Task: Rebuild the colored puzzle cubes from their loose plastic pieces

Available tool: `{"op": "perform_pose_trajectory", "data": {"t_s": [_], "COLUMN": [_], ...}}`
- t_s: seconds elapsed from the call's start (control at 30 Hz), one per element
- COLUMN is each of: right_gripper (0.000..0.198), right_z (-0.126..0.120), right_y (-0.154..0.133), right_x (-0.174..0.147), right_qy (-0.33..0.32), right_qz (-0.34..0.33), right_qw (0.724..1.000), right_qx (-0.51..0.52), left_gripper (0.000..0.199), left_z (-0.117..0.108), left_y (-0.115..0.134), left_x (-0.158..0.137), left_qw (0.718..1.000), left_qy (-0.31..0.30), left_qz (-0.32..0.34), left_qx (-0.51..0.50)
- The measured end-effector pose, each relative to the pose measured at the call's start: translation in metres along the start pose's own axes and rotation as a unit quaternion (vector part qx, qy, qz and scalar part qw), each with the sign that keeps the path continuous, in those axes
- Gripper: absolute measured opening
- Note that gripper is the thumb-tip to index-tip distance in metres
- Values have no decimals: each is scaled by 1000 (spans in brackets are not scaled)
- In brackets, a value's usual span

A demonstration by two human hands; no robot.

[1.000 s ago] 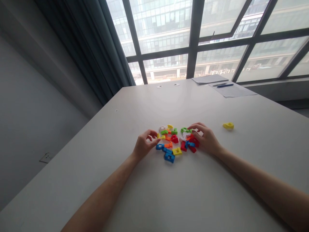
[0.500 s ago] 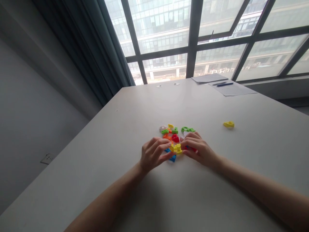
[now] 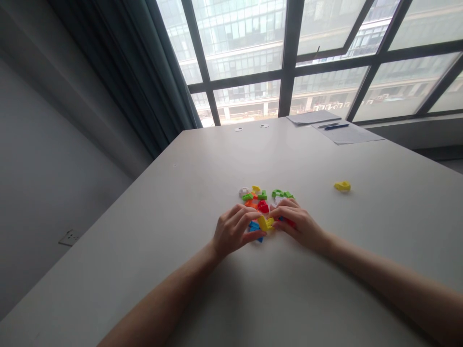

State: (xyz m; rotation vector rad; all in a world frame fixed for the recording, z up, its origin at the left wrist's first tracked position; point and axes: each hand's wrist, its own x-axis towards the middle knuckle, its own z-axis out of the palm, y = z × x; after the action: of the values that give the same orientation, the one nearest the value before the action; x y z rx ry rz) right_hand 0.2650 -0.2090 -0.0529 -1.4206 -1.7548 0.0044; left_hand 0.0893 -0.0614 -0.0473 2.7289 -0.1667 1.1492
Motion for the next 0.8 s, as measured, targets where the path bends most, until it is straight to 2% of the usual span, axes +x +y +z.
{"op": "perform_pose_trajectory", "data": {"t_s": [0.47, 0.8], "right_gripper": [34, 19], "right_z": [0, 1], "right_y": [1, -3], "right_x": [0, 0], "right_qy": [-15, -9], "right_qz": [6, -5], "right_qw": [999, 999], "right_qx": [45, 44], "left_gripper": [20, 20], "left_z": [-1, 0], "left_y": [1, 0], "left_x": [1, 1], "left_qw": [999, 998], "left_qy": [-12, -49], "left_qz": [32, 13], "left_qx": [23, 32]}}
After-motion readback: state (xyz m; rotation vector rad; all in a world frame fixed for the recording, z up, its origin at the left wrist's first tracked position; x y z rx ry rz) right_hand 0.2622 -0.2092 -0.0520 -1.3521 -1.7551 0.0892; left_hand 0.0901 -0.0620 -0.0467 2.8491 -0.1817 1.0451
